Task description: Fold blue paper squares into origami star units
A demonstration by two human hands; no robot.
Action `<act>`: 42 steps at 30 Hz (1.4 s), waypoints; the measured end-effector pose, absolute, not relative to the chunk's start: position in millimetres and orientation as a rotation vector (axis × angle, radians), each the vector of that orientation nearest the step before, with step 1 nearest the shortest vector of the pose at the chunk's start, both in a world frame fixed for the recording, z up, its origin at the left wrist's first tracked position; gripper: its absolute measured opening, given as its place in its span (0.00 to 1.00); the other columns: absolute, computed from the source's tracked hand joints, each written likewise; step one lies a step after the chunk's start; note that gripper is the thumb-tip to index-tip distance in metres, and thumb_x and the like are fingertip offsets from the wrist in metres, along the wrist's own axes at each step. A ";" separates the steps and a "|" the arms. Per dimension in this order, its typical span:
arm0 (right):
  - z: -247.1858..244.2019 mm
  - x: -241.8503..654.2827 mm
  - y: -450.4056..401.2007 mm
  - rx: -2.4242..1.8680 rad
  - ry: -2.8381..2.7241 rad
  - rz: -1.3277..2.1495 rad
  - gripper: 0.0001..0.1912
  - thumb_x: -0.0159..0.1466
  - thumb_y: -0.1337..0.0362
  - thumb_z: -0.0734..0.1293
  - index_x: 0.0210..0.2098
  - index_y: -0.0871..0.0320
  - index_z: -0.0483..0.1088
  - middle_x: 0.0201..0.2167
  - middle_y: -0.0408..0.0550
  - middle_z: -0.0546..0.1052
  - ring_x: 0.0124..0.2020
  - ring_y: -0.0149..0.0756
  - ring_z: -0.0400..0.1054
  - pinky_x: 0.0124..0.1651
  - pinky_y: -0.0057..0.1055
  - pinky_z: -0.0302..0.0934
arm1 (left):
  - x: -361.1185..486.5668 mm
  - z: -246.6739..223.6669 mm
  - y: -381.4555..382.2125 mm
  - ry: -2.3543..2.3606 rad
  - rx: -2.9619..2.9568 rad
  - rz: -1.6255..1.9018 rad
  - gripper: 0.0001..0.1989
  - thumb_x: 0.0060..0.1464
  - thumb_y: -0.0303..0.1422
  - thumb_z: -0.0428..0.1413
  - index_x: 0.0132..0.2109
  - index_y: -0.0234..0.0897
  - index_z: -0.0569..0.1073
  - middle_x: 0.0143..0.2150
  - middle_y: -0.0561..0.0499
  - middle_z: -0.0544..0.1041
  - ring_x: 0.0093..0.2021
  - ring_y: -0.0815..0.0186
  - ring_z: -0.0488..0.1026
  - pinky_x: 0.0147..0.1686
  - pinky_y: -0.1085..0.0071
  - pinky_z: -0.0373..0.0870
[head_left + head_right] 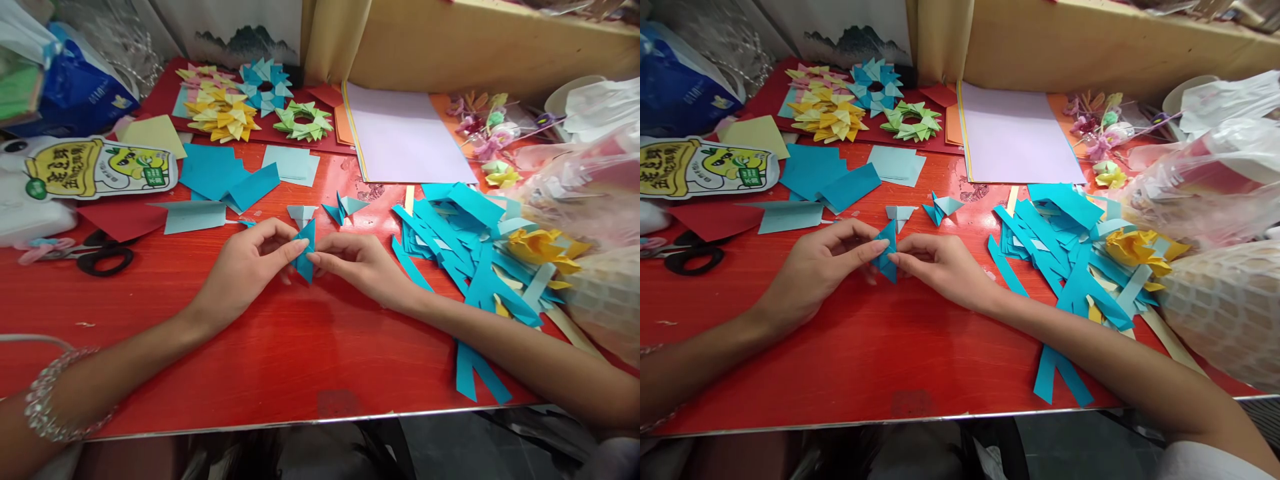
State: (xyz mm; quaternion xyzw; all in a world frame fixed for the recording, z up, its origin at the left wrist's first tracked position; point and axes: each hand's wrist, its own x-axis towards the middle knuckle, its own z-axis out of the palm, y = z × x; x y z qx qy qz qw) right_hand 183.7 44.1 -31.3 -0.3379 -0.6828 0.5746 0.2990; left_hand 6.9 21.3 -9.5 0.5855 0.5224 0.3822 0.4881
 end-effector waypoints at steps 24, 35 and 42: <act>-26.3 187.3 43.7 -0.901 -1.822 1.621 0.11 0.60 0.61 0.66 0.31 0.62 0.76 0.22 0.41 0.69 0.25 0.25 0.57 0.27 0.24 0.52 | 3.1 -12.9 19.2 1.342 1.644 0.978 0.08 0.55 0.39 0.55 0.37 0.39 0.71 0.33 0.53 0.73 0.32 0.69 0.71 0.28 0.75 0.69; -29.7 186.4 43.4 -0.878 -1.677 1.596 0.11 0.59 0.59 0.67 0.30 0.60 0.77 0.27 0.42 0.76 0.33 0.30 0.68 0.36 0.26 0.61 | -4.8 -21.5 24.1 1.081 2.623 0.937 0.17 0.59 0.30 0.51 0.56 0.38 0.67 0.56 0.47 0.72 0.57 0.63 0.66 0.57 0.63 0.63; -26.6 184.7 43.3 -0.822 -1.648 1.584 0.11 0.61 0.60 0.65 0.31 0.59 0.76 0.31 0.43 0.78 0.36 0.30 0.71 0.42 0.26 0.65 | -2.2 -15.8 15.5 1.349 2.217 0.871 0.14 0.57 0.37 0.53 0.50 0.47 0.72 0.47 0.55 0.78 0.45 0.64 0.75 0.46 0.70 0.69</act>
